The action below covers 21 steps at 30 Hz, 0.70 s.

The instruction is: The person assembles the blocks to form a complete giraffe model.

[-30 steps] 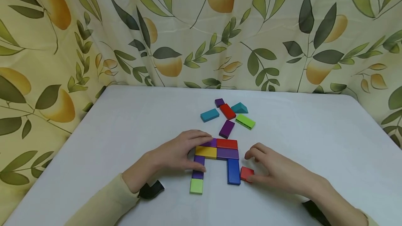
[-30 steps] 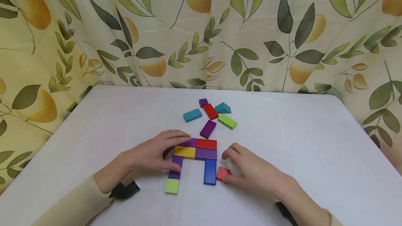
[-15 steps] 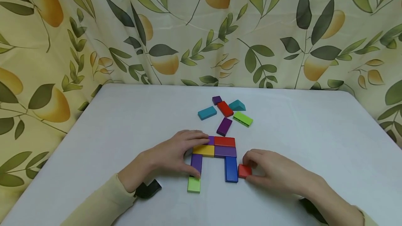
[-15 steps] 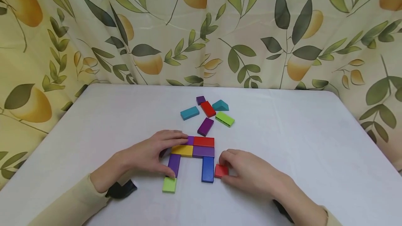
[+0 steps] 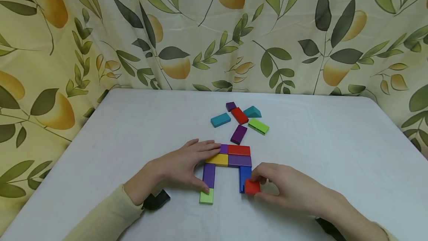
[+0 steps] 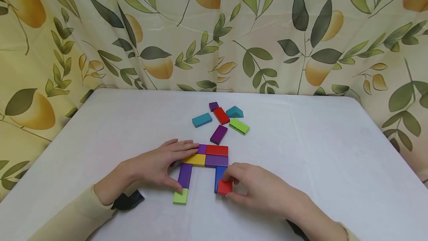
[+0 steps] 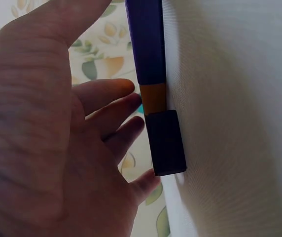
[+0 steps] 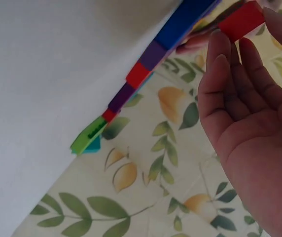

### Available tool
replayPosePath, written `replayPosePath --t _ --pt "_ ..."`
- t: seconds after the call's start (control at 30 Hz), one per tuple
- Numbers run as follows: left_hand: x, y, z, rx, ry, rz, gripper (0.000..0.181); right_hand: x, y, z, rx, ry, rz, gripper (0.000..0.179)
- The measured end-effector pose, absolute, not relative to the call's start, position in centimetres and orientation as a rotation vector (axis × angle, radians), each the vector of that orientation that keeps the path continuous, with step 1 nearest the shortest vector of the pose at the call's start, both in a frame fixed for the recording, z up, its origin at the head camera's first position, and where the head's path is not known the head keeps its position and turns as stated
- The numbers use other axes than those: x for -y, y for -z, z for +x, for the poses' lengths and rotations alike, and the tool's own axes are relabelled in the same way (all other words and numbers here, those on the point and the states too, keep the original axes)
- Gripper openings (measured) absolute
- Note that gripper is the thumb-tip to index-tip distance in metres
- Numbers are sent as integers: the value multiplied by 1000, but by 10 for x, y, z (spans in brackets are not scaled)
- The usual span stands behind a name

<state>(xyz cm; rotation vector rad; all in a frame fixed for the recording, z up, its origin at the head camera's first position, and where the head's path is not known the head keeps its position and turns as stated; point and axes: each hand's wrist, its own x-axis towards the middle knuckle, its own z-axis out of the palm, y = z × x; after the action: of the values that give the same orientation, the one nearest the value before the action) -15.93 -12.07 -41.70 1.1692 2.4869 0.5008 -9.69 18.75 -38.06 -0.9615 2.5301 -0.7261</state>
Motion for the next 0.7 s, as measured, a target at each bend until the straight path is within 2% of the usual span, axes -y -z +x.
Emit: replayPosePath --t 0.23,0.57,0.7 --pt "120 417 -159 -2480 -491 1162 104 -177 388 -85 -2477 689 -1116 20" --pt "118 415 -158 -2476 -482 1124 104 -174 394 -82 -2537 523 -1154 29" --pt "118 416 -159 -2476 -480 1130 103 -175 394 -83 -2569 525 -1192 27"
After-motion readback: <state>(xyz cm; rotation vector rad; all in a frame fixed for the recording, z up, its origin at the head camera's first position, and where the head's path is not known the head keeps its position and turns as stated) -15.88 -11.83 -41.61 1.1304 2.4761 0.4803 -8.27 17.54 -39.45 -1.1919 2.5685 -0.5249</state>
